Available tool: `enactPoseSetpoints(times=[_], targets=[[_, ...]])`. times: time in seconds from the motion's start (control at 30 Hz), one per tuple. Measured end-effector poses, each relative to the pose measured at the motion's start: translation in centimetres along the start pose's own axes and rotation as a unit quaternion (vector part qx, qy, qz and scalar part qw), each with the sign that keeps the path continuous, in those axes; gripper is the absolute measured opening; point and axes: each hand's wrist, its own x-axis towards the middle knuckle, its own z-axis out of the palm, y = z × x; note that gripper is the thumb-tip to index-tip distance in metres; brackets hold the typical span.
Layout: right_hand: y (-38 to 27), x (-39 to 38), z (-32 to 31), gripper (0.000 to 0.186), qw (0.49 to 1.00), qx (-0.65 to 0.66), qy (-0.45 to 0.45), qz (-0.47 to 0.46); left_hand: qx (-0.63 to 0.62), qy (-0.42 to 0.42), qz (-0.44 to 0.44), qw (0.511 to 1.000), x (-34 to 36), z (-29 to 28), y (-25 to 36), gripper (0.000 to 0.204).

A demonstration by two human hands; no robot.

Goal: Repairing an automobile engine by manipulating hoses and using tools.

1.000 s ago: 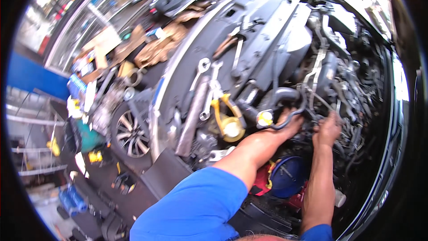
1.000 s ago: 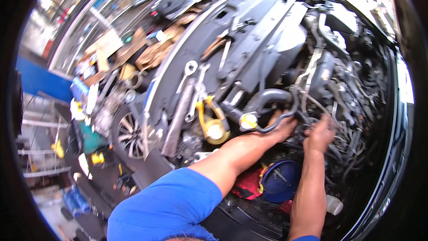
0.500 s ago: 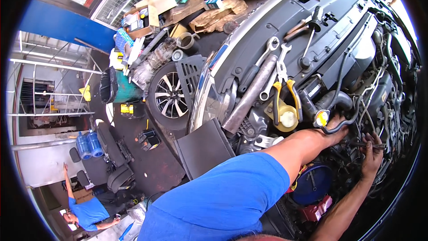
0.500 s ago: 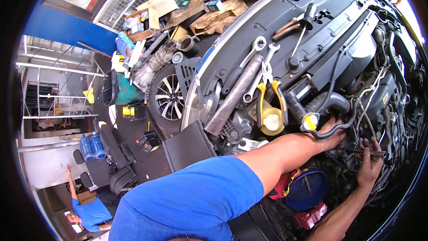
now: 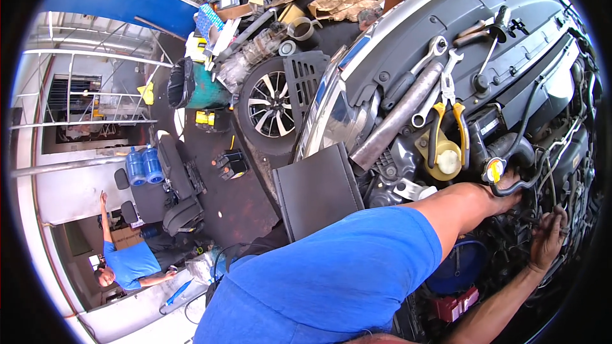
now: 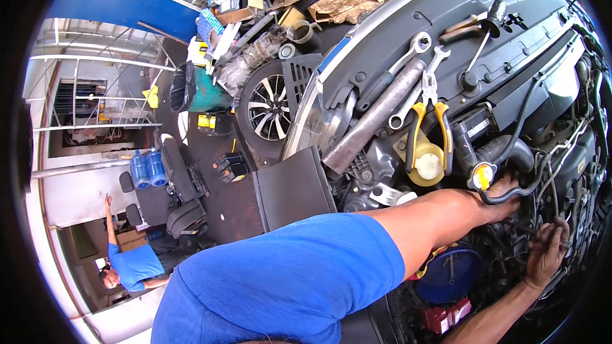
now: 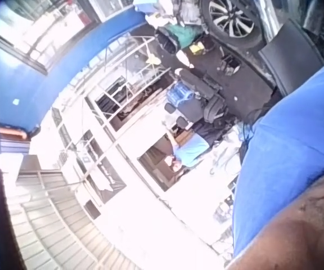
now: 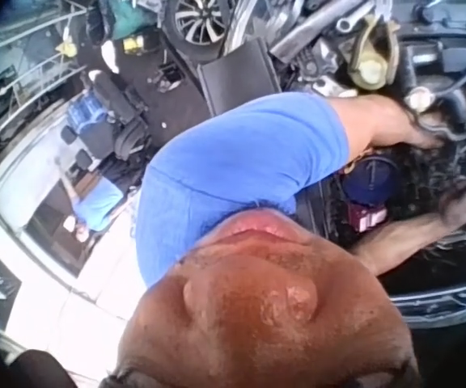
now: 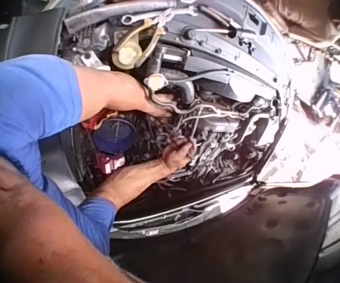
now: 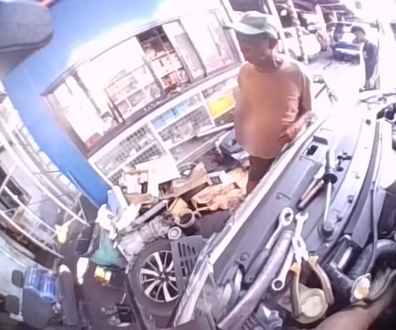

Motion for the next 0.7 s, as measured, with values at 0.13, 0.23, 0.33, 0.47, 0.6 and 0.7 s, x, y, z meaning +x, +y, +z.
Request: enactPoseSetpoints(times=[0.13,0.23,0.33,0.47,0.6,0.7], targets=[[1.0,0.4,2.8,0.033,0.975,-0.013,0.22,0.01,-0.076,0.01,-0.044,0.996,0.1,0.9,-0.3,0.037],[1.9,0.4,3.4,0.03,0.933,-0.021,0.359,-0.016,0.055,-0.067,0.003,0.996,0.6,1.7,-0.6,0.036],[1.9,-0.9,2.3,0.035,0.986,0.032,0.152,-0.067,0.009,-0.029,-0.031,0.999,0.8,2.1,-0.9,0.035],[0.1,-2.3,-1.4,0.034,0.99,-0.106,0.086,0.029,0.019,-0.002,0.003,1.0,0.5,2.2,-1.4,0.036],[-0.1,-2.9,-4.2,0.031,0.97,-0.227,0.074,0.038,-0.013,0.022,0.009,1.0,0.7,2.8,-1.6,0.037],[1.3,-2.6,-3.9,0.029,0.946,-0.305,0.108,-0.008,0.01,-0.02,0.013,1.0,1.1,2.9,-1.4,0.034]])
